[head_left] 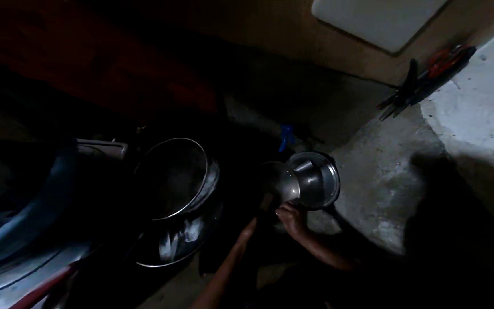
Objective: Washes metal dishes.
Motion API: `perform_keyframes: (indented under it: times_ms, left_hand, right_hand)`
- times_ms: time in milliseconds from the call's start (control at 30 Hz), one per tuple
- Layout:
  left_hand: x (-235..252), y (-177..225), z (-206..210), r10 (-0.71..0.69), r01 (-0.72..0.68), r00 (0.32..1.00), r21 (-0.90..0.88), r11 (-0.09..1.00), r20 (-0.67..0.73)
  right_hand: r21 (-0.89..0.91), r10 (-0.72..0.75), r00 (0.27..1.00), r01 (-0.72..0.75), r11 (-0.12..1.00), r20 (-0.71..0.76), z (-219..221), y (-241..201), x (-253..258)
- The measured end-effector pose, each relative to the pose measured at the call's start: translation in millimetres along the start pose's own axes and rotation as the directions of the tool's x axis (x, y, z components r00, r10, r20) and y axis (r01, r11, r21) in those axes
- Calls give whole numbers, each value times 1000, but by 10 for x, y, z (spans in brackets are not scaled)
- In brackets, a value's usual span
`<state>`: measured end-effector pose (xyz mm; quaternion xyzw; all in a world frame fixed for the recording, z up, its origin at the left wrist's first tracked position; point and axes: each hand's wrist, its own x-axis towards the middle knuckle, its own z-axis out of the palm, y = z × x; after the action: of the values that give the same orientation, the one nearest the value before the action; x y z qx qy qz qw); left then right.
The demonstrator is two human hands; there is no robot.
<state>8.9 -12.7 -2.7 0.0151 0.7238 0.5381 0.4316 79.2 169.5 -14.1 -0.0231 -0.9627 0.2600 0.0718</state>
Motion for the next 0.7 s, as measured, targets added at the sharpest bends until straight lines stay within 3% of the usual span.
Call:
perform_keyframes:
  times_ms: [133, 233, 333, 433, 533, 600, 700]
  left_hand:
    - [56, -11, 30, 35, -45, 997, 160, 986, 62]
    - [87, 16, 40, 6, -8, 1000, 89, 996, 24]
    - [129, -32, 64, -30, 31, 999, -24, 999, 27]
    - [107, -131, 37, -82, 80, 997, -185, 979, -1]
    - [109, -137, 18, -60, 61, 998, -91, 994, 9]
    - [141, -68, 57, -52, 53, 999, -31, 998, 14]
    - [169, 49, 29, -50, 55, 991, -41, 998, 121]
  right_hand:
    - [-277, -33, 989, 72, 958, 142, -466, 426, 275]
    - [-466, -192, 979, 203, 861, 72, -637, 648, 501]
    - [-307, 43, 993, -7, 952, 110, -391, 406, 326]
    - [-81, 112, 991, -106, 991, 73, -74, 92, 127]
    - [-185, 106, 992, -92, 978, 67, -223, 216, 225]
    - [-293, 132, 990, -138, 946, -42, -426, 420, 399]
    - [-106, 275, 930, -307, 946, -243, -591, 383, 606]
